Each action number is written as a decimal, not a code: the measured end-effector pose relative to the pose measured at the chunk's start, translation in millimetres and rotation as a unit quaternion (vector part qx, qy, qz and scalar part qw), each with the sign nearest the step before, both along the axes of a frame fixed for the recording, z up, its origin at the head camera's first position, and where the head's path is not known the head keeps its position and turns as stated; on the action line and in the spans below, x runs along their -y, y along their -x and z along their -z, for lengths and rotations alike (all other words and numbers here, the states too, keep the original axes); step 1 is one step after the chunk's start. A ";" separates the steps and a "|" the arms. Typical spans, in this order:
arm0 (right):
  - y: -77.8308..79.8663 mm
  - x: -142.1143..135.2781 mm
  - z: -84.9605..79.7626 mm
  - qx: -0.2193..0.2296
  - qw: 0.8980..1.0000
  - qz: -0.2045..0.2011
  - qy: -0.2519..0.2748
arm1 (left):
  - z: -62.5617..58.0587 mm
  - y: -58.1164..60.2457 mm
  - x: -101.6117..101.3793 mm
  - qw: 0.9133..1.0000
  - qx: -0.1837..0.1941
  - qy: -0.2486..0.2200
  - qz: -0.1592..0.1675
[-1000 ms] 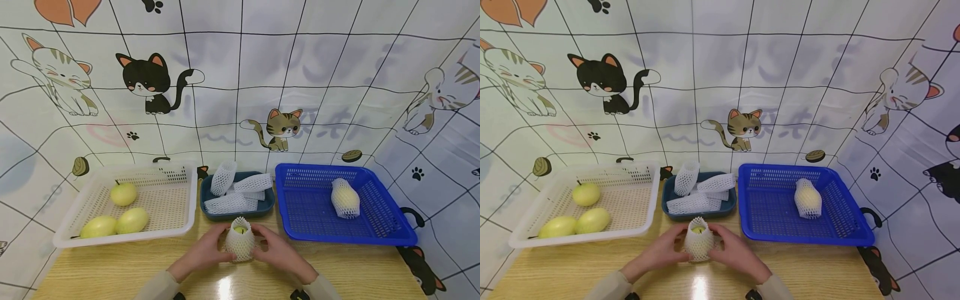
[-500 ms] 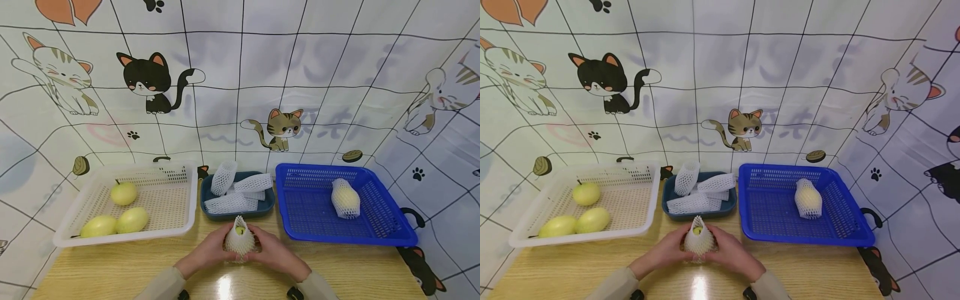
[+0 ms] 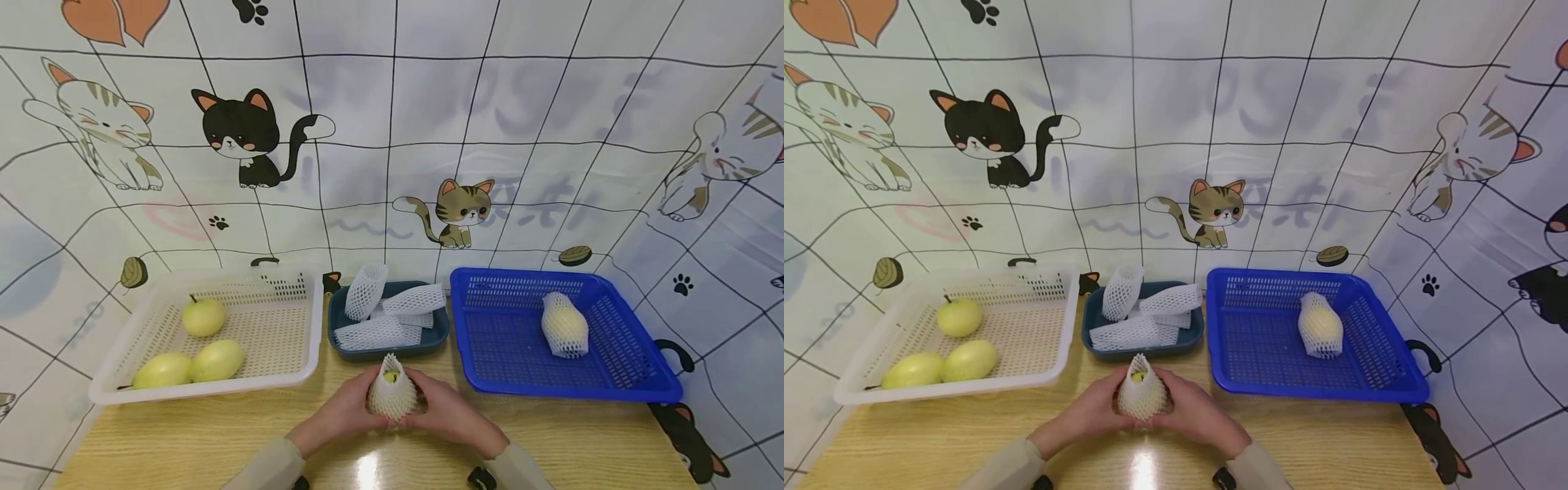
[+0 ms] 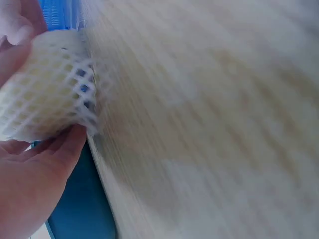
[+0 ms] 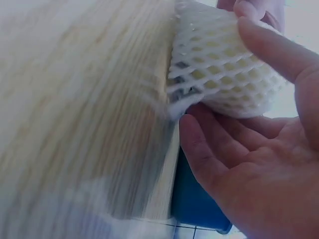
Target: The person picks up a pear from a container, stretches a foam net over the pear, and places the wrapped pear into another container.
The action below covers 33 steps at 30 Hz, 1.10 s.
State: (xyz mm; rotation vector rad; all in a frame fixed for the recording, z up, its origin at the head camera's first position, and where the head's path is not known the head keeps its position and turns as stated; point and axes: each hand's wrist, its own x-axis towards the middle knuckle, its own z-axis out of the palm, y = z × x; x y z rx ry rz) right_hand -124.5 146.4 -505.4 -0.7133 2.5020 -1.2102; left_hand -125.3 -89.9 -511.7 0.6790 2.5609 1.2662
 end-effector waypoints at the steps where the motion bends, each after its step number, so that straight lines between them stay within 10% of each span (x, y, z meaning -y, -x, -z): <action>1: -0.3 -1.3 -0.5 0.010 1.000 0.001 0.011 | 0.8 -0.5 0.7 1.000 0.010 -0.010 -0.004; 6: -3.3 -5.4 -7.1 0.058 0.995 0.013 0.085 | -0.6 -3.4 2.7 0.990 0.092 -0.106 -0.019; 12: -8.4 -3.8 -13.7 0.073 0.986 0.056 0.136 | -8.7 -6.2 1.1 0.947 0.193 -0.256 -0.022; 16: -11.9 -2.4 -14.4 0.044 0.980 0.086 0.171 | -11.3 -7.7 -0.8 0.933 0.202 -0.295 -0.033; 21: -14.9 -3.6 -13.2 -0.120 0.975 0.073 0.171 | -13.1 -8.2 -2.5 0.924 0.204 -0.319 -0.061; 26: -14.1 -6.9 -9.6 -0.307 0.943 0.039 0.123 | -16.1 -8.8 -3.3 0.898 0.236 -0.367 -0.055; 33: -8.6 -3.6 -11.5 -0.407 0.904 0.026 0.129 | -18.0 -8.7 -4.7 0.887 0.251 -0.385 -0.034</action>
